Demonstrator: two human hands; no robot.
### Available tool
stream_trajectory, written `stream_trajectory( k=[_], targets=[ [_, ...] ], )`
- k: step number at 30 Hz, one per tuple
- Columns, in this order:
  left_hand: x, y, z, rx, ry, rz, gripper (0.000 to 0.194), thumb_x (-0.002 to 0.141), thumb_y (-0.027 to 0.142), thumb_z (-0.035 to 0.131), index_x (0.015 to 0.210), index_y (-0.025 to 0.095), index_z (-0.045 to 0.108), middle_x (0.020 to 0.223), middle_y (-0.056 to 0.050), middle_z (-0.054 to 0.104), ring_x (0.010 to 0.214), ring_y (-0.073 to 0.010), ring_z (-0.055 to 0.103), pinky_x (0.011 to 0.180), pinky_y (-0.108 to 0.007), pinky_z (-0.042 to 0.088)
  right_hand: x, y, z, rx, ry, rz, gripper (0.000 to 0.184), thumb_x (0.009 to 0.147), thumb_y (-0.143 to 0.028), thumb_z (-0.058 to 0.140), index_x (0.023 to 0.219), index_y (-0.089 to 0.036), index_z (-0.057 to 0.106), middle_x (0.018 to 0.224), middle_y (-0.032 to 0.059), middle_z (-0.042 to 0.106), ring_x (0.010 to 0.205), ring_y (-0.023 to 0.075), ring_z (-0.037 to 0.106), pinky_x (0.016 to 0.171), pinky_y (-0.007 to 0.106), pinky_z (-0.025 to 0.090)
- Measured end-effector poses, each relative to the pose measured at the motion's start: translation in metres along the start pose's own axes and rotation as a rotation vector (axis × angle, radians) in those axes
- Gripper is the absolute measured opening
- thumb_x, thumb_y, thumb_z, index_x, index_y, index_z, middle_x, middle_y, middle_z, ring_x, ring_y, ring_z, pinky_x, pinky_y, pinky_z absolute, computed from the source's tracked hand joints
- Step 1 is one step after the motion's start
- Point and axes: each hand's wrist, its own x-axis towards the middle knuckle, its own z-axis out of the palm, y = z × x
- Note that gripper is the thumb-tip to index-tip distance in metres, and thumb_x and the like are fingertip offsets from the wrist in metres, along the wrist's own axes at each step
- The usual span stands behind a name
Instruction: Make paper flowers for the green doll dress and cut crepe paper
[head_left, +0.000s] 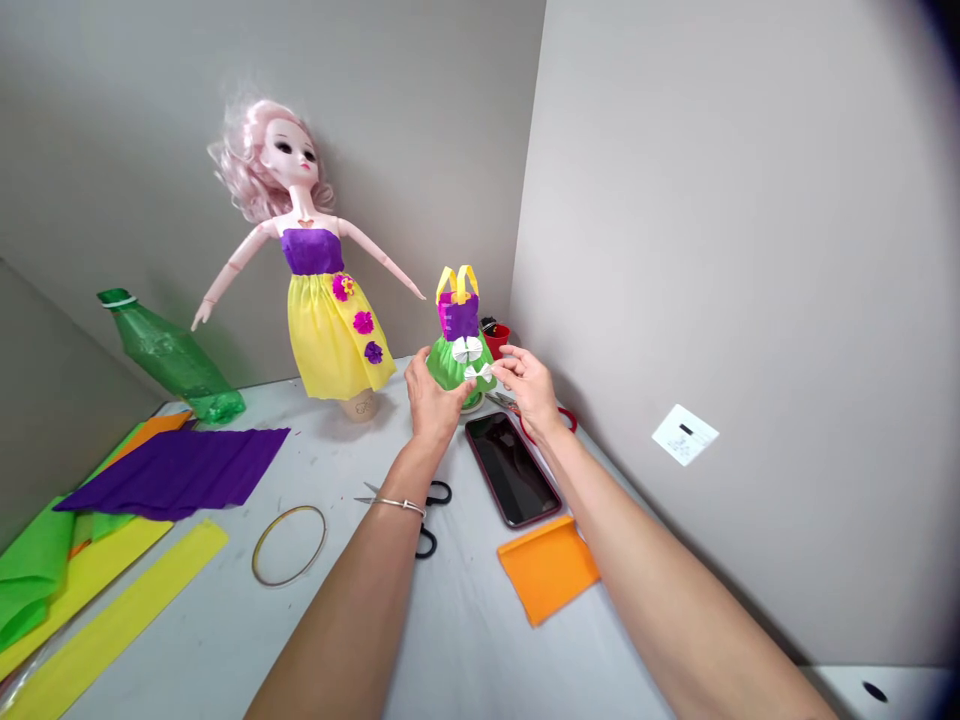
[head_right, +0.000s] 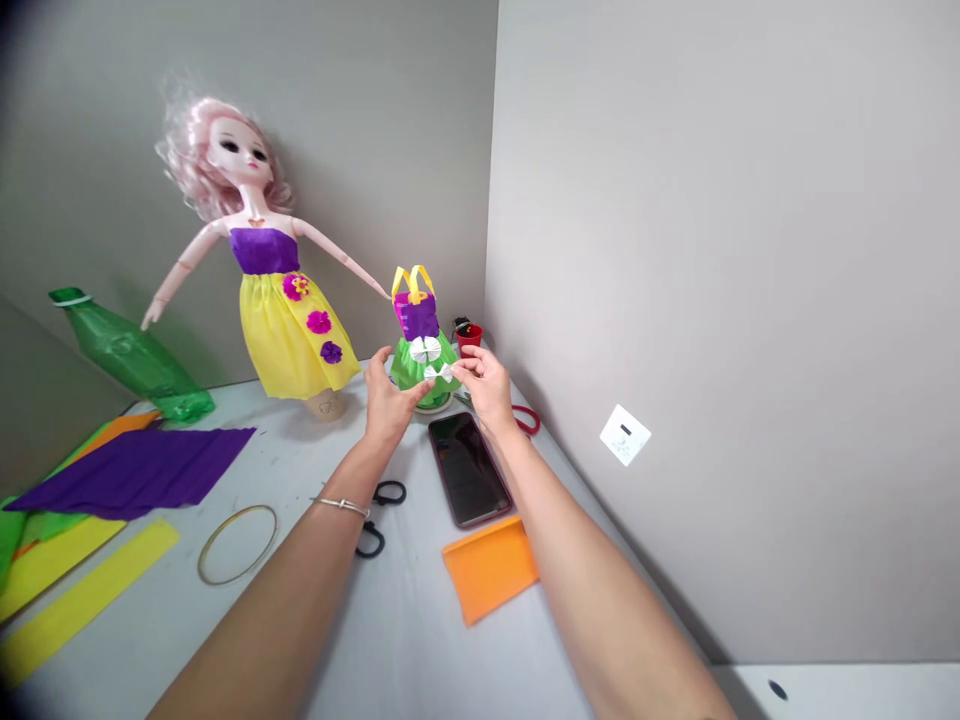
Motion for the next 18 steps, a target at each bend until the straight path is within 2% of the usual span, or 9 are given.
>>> stream_trajectory(
  k=[7, 13, 18],
  targets=[
    [-0.004, -0.004, 0.006, 0.008, 0.0, -0.004, 0.076, 0.067, 0.025, 0.08, 0.13, 0.016, 0.04, 0.133, -0.015, 0.046, 0.132, -0.0304, 0.039, 0.111, -0.043, 0.031, 0.003, 0.007, 0.003, 0.023, -0.008, 0.022, 0.042, 0.068, -0.03, 0.074, 0.106, -0.018, 0.06, 0.078, -0.0013, 0.065, 0.071, 0.0136, 0.057, 0.069, 0.028, 0.045],
    [0.0, -0.016, 0.012, -0.057, 0.046, -0.032, 0.077, 0.064, 0.023, 0.083, 0.129, 0.02, 0.042, 0.136, -0.013, 0.048, 0.131, -0.0301, 0.042, 0.111, -0.043, 0.031, 0.007, 0.014, 0.005, 0.018, 0.015, 0.013, 0.043, 0.067, -0.03, 0.075, 0.105, -0.018, 0.06, 0.077, -0.0022, 0.066, 0.07, 0.0133, 0.059, 0.069, 0.028, 0.047],
    [0.003, -0.018, 0.013, -0.114, 0.036, -0.055, 0.076, 0.064, 0.024, 0.083, 0.129, 0.02, 0.044, 0.135, -0.013, 0.051, 0.13, -0.0304, 0.045, 0.111, -0.043, 0.032, 0.009, 0.019, 0.005, -0.001, 0.045, 0.001, 0.041, 0.067, -0.029, 0.075, 0.104, -0.018, 0.061, 0.075, -0.002, 0.067, 0.07, 0.0141, 0.061, 0.071, 0.029, 0.048]
  ],
)
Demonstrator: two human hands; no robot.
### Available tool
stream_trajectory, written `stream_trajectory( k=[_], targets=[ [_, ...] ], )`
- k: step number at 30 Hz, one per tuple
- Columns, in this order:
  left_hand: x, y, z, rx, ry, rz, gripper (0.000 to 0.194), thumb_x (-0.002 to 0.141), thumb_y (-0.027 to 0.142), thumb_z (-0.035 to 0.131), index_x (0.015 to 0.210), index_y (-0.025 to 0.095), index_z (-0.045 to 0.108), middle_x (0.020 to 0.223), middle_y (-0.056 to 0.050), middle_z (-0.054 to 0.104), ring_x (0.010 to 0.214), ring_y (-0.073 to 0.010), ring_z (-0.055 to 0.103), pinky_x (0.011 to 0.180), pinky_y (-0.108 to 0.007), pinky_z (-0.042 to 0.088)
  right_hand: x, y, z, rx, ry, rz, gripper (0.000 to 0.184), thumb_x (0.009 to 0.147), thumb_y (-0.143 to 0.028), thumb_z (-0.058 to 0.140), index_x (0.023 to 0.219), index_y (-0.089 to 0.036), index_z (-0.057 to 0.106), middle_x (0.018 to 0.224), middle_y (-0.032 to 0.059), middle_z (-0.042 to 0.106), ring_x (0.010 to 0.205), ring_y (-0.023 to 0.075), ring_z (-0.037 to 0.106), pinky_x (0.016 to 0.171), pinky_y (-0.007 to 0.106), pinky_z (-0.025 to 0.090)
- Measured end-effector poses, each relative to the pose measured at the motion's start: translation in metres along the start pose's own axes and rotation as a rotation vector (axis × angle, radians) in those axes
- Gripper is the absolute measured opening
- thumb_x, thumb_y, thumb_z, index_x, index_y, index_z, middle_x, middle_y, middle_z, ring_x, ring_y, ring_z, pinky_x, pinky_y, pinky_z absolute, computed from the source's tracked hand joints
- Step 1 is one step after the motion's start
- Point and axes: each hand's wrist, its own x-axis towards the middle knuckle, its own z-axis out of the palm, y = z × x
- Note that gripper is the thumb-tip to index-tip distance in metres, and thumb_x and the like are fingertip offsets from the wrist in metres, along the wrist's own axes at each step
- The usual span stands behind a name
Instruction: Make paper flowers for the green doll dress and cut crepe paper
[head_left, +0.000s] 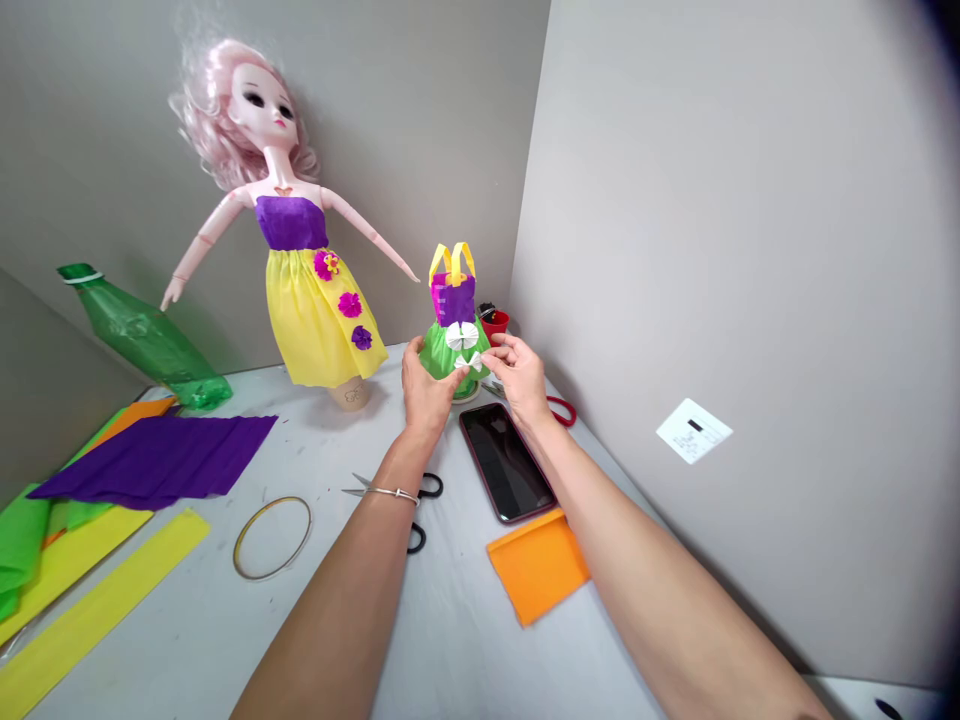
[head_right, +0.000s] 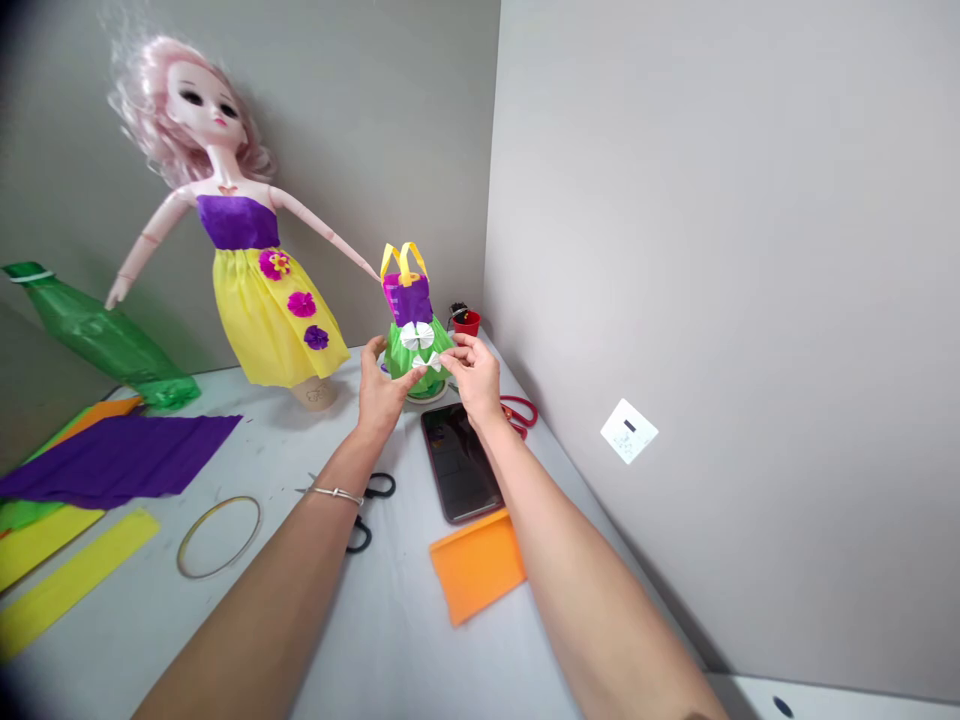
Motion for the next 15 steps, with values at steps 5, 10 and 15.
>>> stream_trajectory(
  k=[5, 10, 15],
  targets=[
    [0.0031, 0.0047, 0.004, 0.024, -0.025, 0.027, 0.075, 0.065, 0.023, 0.082, 0.129, 0.019, 0.043, 0.135, -0.014, 0.051, 0.129, -0.0295, 0.047, 0.11, -0.044, 0.033, 0.001, 0.0031, 0.0008, -0.016, 0.022, -0.001, 0.041, 0.067, -0.03, 0.074, 0.104, -0.018, 0.061, 0.077, -0.0004, 0.069, 0.073, 0.0156, 0.063, 0.073, 0.03, 0.05],
    [0.0063, 0.006, 0.0058, 0.126, -0.012, 0.104, 0.076, 0.065, 0.022, 0.082, 0.129, 0.018, 0.043, 0.132, -0.014, 0.052, 0.128, -0.0296, 0.046, 0.11, -0.044, 0.033, 0.0012, 0.0045, 0.0011, -0.025, 0.025, 0.0, 0.04, 0.068, -0.03, 0.074, 0.104, -0.017, 0.061, 0.079, 0.0004, 0.069, 0.074, 0.0161, 0.063, 0.075, 0.031, 0.05],
    [0.0073, 0.0038, 0.0053, 0.201, 0.032, 0.174, 0.077, 0.064, 0.021, 0.083, 0.13, 0.019, 0.043, 0.133, -0.014, 0.05, 0.131, -0.0307, 0.041, 0.111, -0.044, 0.031, 0.0011, 0.0058, 0.0034, -0.03, 0.024, 0.003, 0.037, 0.068, -0.03, 0.073, 0.102, -0.018, 0.062, 0.078, 0.0001, 0.068, 0.071, 0.0153, 0.063, 0.07, 0.03, 0.051]
  ],
)
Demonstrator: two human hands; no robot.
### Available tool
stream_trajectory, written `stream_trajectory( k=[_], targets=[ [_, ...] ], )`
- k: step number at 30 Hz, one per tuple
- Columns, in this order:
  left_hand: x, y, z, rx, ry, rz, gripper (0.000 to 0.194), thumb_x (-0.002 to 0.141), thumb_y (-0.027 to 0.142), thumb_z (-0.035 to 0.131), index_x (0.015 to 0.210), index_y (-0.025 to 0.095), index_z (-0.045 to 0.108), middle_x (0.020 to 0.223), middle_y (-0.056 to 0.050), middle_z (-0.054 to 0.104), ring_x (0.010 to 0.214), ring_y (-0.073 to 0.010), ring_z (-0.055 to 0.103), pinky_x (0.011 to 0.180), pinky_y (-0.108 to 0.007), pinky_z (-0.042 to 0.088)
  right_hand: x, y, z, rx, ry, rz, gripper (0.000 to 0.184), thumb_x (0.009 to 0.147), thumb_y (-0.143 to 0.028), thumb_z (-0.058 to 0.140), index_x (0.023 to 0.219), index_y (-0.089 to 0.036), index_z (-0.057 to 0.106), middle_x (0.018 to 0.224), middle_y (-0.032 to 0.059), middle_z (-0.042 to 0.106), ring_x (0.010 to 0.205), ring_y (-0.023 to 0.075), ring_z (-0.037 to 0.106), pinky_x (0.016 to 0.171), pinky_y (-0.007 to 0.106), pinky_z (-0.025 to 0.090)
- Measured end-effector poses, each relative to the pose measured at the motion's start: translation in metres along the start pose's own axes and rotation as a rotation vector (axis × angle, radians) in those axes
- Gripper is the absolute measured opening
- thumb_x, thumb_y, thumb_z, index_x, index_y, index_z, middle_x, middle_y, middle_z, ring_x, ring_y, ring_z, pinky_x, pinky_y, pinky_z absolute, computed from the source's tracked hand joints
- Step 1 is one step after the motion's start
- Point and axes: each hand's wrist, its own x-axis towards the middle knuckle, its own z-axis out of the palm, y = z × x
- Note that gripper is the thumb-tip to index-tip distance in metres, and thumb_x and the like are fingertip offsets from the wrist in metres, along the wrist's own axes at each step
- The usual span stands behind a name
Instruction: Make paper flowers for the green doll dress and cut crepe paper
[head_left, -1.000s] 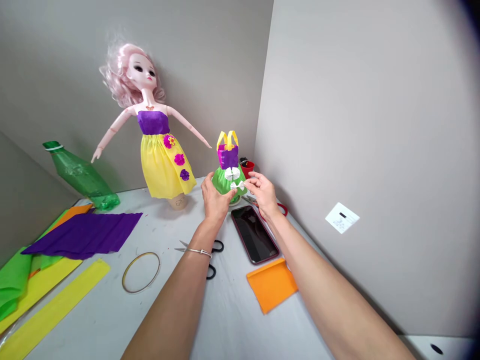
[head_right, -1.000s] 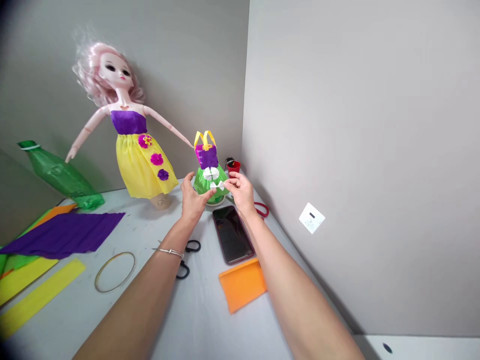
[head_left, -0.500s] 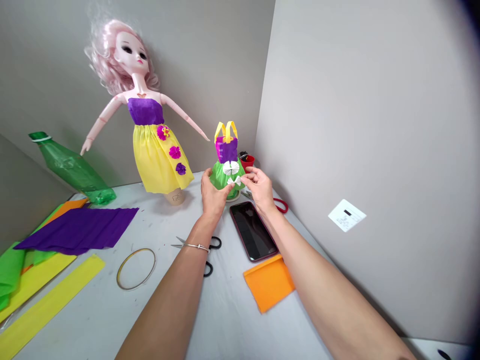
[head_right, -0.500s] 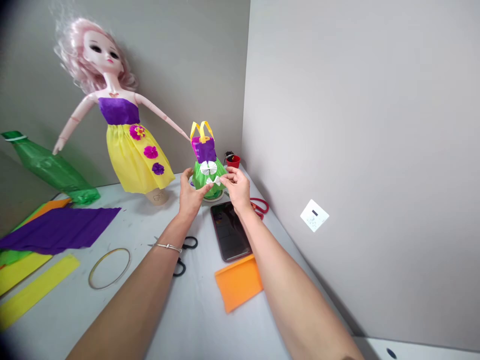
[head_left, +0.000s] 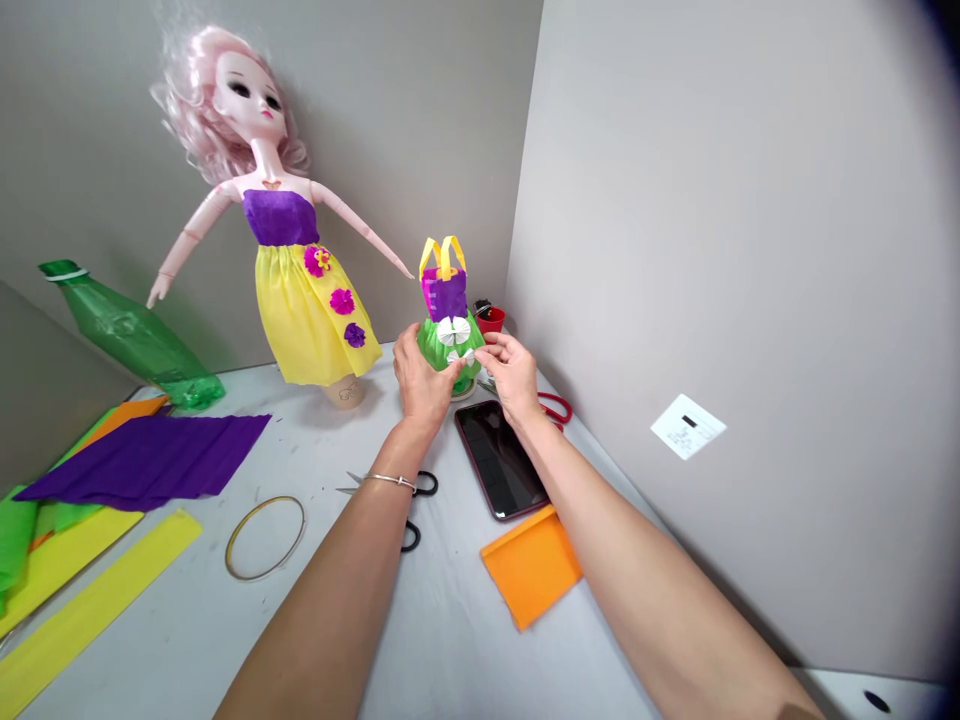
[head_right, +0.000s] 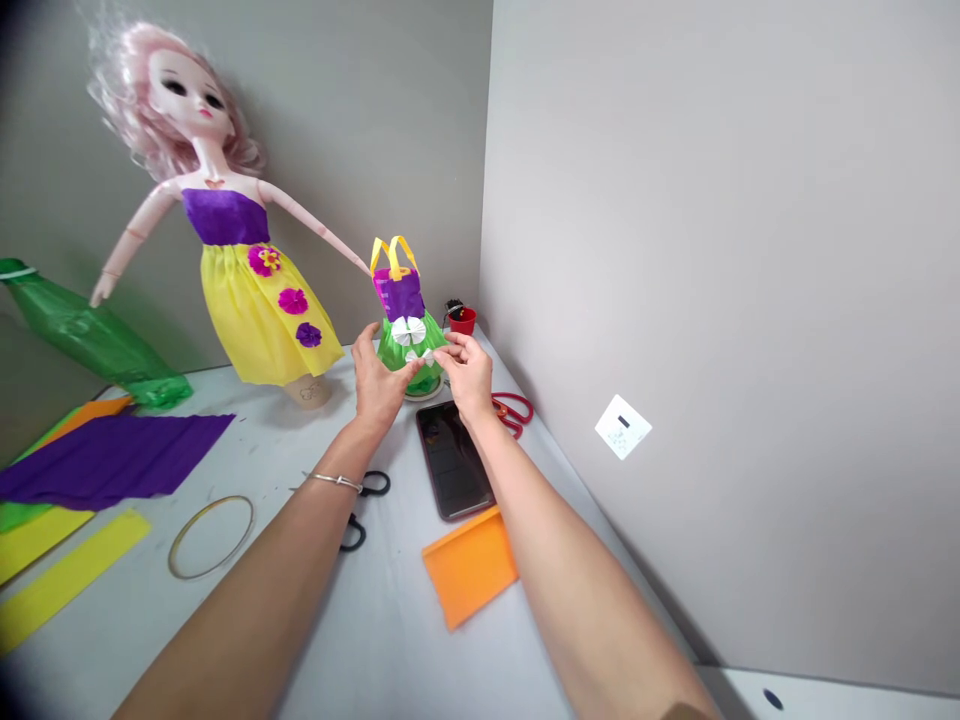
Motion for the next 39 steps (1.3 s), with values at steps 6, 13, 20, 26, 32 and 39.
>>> stream_trajectory(
  k=[6, 13, 20, 26, 32, 39],
  targets=[
    [0.0, -0.003, 0.003, -0.084, -0.05, -0.045, 0.071, 0.07, 0.019, 0.078, 0.131, 0.017, 0.041, 0.134, -0.015, 0.052, 0.127, -0.0293, 0.048, 0.108, -0.043, 0.035, 0.0, 0.001, 0.001, -0.014, 0.006, -0.006, 0.032, 0.071, -0.03, 0.071, 0.1, -0.019, 0.063, 0.081, 0.0016, 0.068, 0.071, 0.0157, 0.063, 0.062, 0.028, 0.051],
    [-0.003, -0.008, 0.005, -0.106, -0.033, -0.051, 0.066, 0.072, 0.02, 0.075, 0.13, 0.016, 0.043, 0.131, -0.015, 0.054, 0.125, -0.0294, 0.05, 0.107, -0.042, 0.038, 0.002, 0.005, -0.005, -0.069, 0.03, -0.047, 0.034, 0.073, -0.037, 0.071, 0.102, -0.019, 0.065, 0.1, 0.0083, 0.069, 0.095, 0.022, 0.064, 0.085, 0.038, 0.053],
    [-0.006, -0.01, 0.006, -0.111, -0.031, -0.027, 0.062, 0.075, 0.021, 0.071, 0.13, 0.018, 0.043, 0.13, -0.013, 0.054, 0.125, -0.0279, 0.05, 0.108, -0.041, 0.037, 0.0, 0.007, -0.004, -0.13, -0.107, -0.075, 0.047, 0.069, -0.036, 0.076, 0.111, -0.022, 0.063, 0.123, 0.0092, 0.066, 0.119, 0.0265, 0.058, 0.098, 0.042, 0.047],
    [-0.008, -0.01, 0.007, -0.098, -0.025, -0.035, 0.061, 0.075, 0.022, 0.072, 0.13, 0.019, 0.044, 0.129, -0.013, 0.054, 0.125, -0.0277, 0.05, 0.107, -0.041, 0.037, 0.0, 0.007, -0.005, -0.228, -0.095, -0.085, 0.045, 0.072, -0.034, 0.073, 0.114, -0.02, 0.061, 0.123, 0.0121, 0.066, 0.118, 0.0267, 0.058, 0.098, 0.043, 0.045],
    [-0.009, -0.007, 0.008, -0.117, -0.029, -0.048, 0.06, 0.074, 0.021, 0.073, 0.128, 0.02, 0.045, 0.128, -0.012, 0.055, 0.124, -0.0274, 0.05, 0.108, -0.042, 0.037, 0.006, -0.004, -0.008, -0.326, -0.137, -0.114, 0.043, 0.071, -0.025, 0.073, 0.112, -0.021, 0.062, 0.12, 0.0093, 0.068, 0.116, 0.0255, 0.06, 0.099, 0.044, 0.044],
    [-0.007, -0.006, 0.006, -0.101, -0.036, -0.052, 0.058, 0.075, 0.02, 0.072, 0.127, 0.018, 0.046, 0.127, -0.012, 0.056, 0.123, -0.0279, 0.051, 0.108, -0.044, 0.036, 0.02, -0.017, -0.007, -0.395, -0.23, -0.162, 0.049, 0.067, -0.016, 0.073, 0.115, -0.02, 0.063, 0.12, 0.008, 0.069, 0.112, 0.0249, 0.061, 0.1, 0.042, 0.043]
  ],
)
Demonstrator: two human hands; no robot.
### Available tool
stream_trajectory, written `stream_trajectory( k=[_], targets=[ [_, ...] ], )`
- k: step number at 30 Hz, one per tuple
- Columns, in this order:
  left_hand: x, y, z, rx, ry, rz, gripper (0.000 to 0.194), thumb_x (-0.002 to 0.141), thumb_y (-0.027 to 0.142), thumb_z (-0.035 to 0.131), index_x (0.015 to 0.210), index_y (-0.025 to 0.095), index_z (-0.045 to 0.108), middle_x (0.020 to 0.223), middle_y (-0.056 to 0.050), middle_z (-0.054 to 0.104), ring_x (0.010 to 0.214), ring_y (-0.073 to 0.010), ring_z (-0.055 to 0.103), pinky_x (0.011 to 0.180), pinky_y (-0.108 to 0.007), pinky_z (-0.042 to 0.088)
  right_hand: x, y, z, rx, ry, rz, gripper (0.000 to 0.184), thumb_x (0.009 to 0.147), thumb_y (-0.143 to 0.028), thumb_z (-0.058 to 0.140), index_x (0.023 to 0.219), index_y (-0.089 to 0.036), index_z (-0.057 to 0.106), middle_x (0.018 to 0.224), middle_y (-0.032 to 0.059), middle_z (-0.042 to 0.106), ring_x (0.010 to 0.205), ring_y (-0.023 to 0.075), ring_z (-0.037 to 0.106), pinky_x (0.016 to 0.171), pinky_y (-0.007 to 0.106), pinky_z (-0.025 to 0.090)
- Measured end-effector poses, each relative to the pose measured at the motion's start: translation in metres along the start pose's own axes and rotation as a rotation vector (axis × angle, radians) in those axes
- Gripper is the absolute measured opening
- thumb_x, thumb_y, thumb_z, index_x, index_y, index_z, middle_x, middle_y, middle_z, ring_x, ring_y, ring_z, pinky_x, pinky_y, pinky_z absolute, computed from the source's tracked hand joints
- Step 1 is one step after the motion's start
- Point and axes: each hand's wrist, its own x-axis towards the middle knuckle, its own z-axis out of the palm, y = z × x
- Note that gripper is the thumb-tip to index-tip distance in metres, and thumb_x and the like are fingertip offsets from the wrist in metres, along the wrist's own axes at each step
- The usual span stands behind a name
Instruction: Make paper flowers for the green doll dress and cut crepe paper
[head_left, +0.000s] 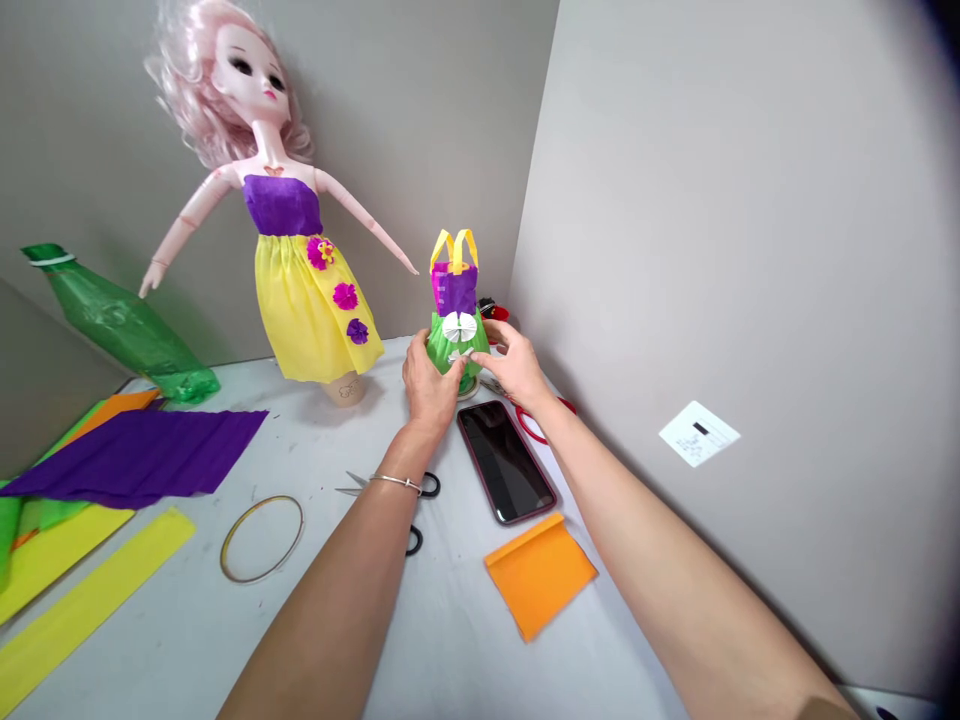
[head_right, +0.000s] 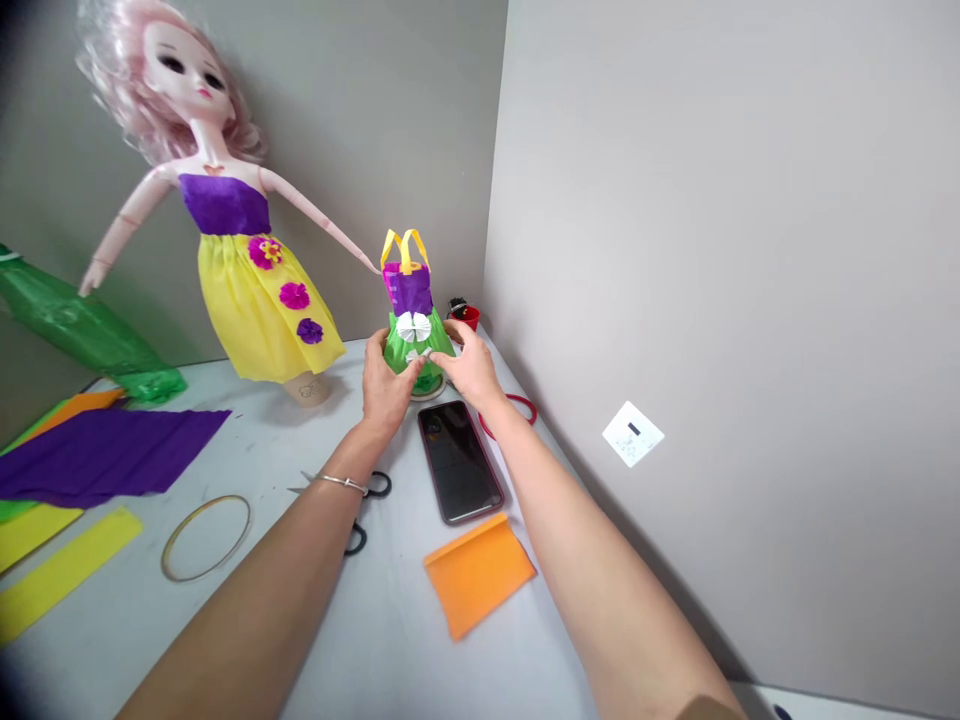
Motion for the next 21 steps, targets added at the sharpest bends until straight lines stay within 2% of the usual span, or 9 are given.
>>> stream_trajectory(
  k=[10, 21],
  targets=[
    [0.0007, -0.0018, 0.0011, 0.009, -0.008, -0.002, 0.058, 0.074, 0.019, 0.072, 0.125, 0.019, 0.047, 0.125, -0.011, 0.057, 0.121, -0.0275, 0.052, 0.106, -0.043, 0.038, -0.0032, 0.0074, 0.0036, -0.025, 0.027, -0.009, 0.041, 0.069, -0.02, 0.072, 0.109, -0.021, 0.065, 0.111, 0.0062, 0.071, 0.104, 0.0253, 0.064, 0.096, 0.043, 0.045],
    [0.0053, 0.0022, -0.0032, -0.069, -0.036, -0.057, 0.049, 0.074, 0.022, 0.073, 0.117, 0.019, 0.05, 0.119, -0.009, 0.06, 0.113, -0.0253, 0.056, 0.099, -0.039, 0.043, -0.0027, 0.001, 0.0041, 0.02, 0.049, 0.009, 0.041, 0.069, -0.022, 0.071, 0.11, -0.023, 0.064, 0.114, 0.0063, 0.071, 0.107, 0.0255, 0.063, 0.097, 0.045, 0.045]
  ],
)
